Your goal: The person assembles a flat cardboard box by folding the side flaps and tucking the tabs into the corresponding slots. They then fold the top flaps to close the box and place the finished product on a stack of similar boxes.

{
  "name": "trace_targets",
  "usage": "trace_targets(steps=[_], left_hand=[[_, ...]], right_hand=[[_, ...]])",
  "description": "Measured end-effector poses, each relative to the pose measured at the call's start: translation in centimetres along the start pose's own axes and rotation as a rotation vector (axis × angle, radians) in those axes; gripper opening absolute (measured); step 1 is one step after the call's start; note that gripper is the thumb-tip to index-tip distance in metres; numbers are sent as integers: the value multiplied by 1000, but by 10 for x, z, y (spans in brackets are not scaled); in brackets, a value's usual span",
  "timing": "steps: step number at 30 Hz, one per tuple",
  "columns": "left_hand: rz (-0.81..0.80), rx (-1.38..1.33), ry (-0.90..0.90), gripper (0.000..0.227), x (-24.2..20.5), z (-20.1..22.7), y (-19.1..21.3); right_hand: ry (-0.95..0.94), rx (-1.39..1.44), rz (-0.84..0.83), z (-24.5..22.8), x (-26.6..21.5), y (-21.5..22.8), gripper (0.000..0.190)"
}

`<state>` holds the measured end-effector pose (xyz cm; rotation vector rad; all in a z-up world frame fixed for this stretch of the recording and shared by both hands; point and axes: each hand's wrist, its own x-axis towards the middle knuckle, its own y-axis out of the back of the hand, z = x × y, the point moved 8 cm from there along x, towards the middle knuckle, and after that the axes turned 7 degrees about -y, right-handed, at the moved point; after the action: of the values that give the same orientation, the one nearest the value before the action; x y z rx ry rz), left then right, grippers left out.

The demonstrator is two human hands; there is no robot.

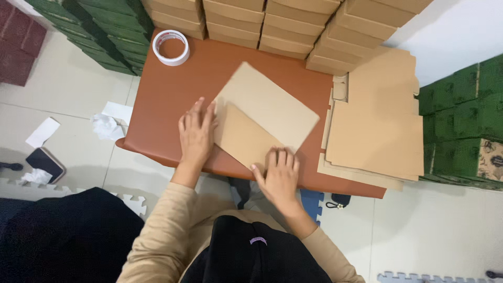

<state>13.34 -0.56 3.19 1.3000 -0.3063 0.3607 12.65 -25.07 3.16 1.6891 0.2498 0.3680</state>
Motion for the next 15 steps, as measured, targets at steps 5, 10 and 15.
trace_targets(steps=[5,10,15], left_hand=[[-148,-170,178,49,-49,21,12],[-368,-300,-22,69,-64,57,52],[-304,-21,-94,67,-57,14,47]], right_hand=[[-14,267,-80,-47,-21,25,63],[-13,622,-81,-22,-13,36,47],[102,260,-237,20,-22,52,99]])
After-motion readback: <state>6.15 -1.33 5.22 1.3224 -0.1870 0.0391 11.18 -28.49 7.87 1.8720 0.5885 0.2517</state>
